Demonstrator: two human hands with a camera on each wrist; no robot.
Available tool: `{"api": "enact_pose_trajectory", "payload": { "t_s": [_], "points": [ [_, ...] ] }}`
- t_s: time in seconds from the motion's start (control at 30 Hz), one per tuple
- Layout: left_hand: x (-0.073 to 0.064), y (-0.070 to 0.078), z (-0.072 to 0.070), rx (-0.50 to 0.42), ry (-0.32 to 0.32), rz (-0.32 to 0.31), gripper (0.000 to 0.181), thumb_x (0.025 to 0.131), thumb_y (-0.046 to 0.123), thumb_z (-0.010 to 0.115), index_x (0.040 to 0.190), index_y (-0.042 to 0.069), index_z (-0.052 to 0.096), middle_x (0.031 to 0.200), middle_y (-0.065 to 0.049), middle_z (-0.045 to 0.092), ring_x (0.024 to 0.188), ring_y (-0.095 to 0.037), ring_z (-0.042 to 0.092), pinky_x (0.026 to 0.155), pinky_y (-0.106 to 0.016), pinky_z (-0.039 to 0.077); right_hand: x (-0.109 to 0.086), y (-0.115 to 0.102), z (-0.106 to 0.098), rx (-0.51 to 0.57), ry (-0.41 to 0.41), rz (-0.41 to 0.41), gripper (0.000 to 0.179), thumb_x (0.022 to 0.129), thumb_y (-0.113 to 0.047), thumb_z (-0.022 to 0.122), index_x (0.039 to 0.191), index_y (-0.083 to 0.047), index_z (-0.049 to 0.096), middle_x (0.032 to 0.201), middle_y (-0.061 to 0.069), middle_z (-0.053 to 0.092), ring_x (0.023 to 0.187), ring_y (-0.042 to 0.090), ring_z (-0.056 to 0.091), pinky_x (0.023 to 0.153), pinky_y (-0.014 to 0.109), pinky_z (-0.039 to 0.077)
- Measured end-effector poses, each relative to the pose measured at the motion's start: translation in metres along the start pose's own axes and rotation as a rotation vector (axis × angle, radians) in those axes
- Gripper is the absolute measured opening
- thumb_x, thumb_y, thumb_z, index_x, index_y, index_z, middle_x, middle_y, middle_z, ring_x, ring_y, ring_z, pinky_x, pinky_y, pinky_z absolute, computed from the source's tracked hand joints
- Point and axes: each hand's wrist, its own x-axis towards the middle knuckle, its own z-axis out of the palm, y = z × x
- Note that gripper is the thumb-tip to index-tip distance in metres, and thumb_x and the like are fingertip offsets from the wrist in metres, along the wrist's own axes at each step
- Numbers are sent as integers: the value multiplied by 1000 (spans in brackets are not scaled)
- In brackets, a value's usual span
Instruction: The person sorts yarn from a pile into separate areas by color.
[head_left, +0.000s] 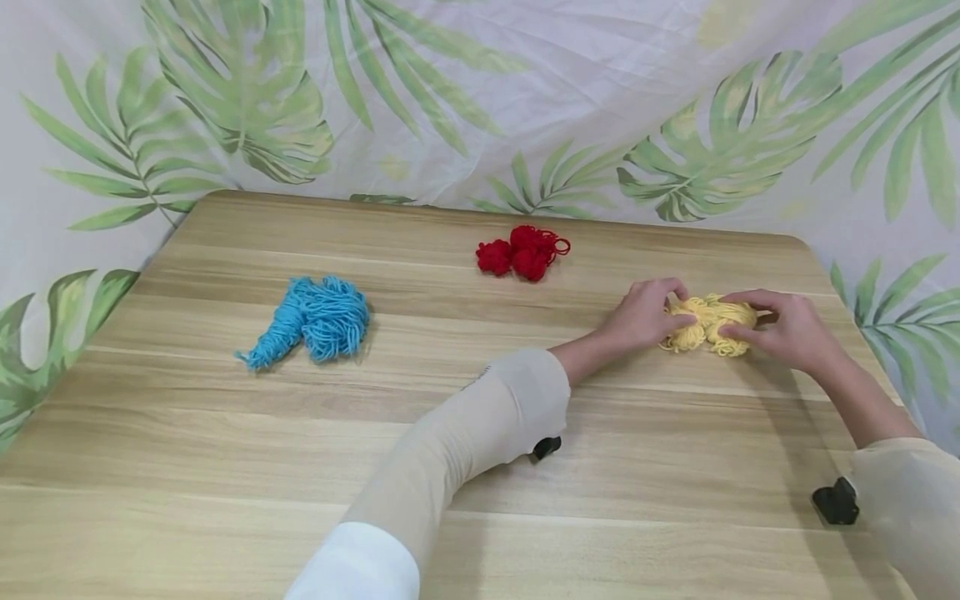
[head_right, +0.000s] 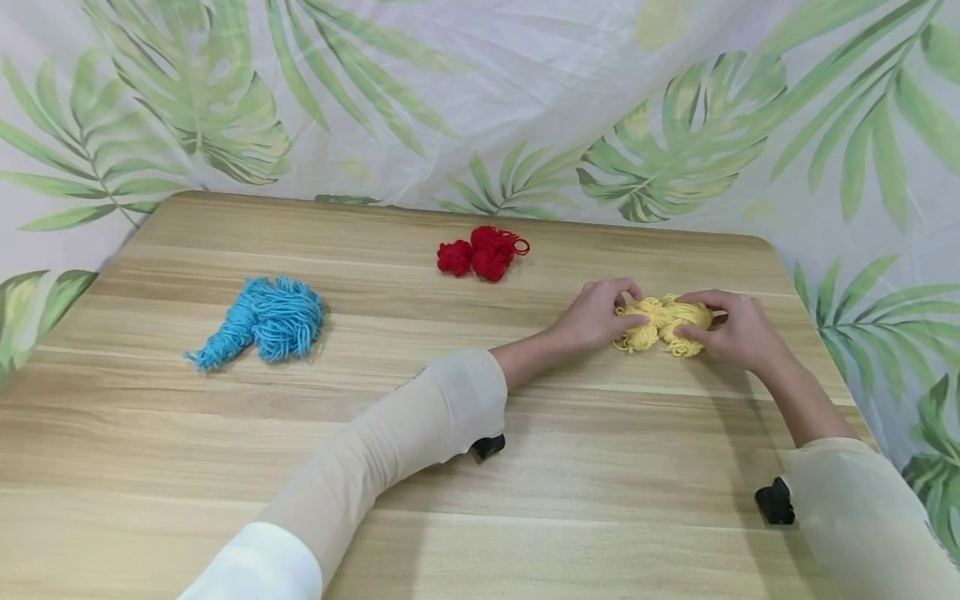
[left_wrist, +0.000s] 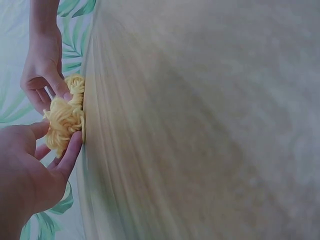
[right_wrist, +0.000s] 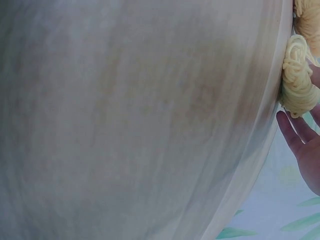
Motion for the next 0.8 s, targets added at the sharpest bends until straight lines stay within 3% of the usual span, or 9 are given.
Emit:
{"api": "enact_pose_trajectory", "payload": {
  "t_s": [0.3, 0.8],
  "points": [
    [0, 1, 0, -14, -69, 11, 36, 93, 19, 77, 128, 13, 71, 107, 3, 67, 94, -4, 58, 72, -13, 45, 0, -2, 0, -13, -5, 24, 38, 80, 6, 85, 116, 9, 72, 115, 35, 68, 89, -22, 50, 70, 3, 47],
    [-3, 3, -7, -17, -103, -6, 39, 93, 18, 80, 129, 12, 69, 103, 2, 67, 93, -7, 59, 73, -14, 44, 2, -2, -1, -6, -17, 28, 39, 79, 9, 84, 116, 10, 72, 116, 36, 68, 86, -19, 53, 69, 3, 48]
  ]
}}
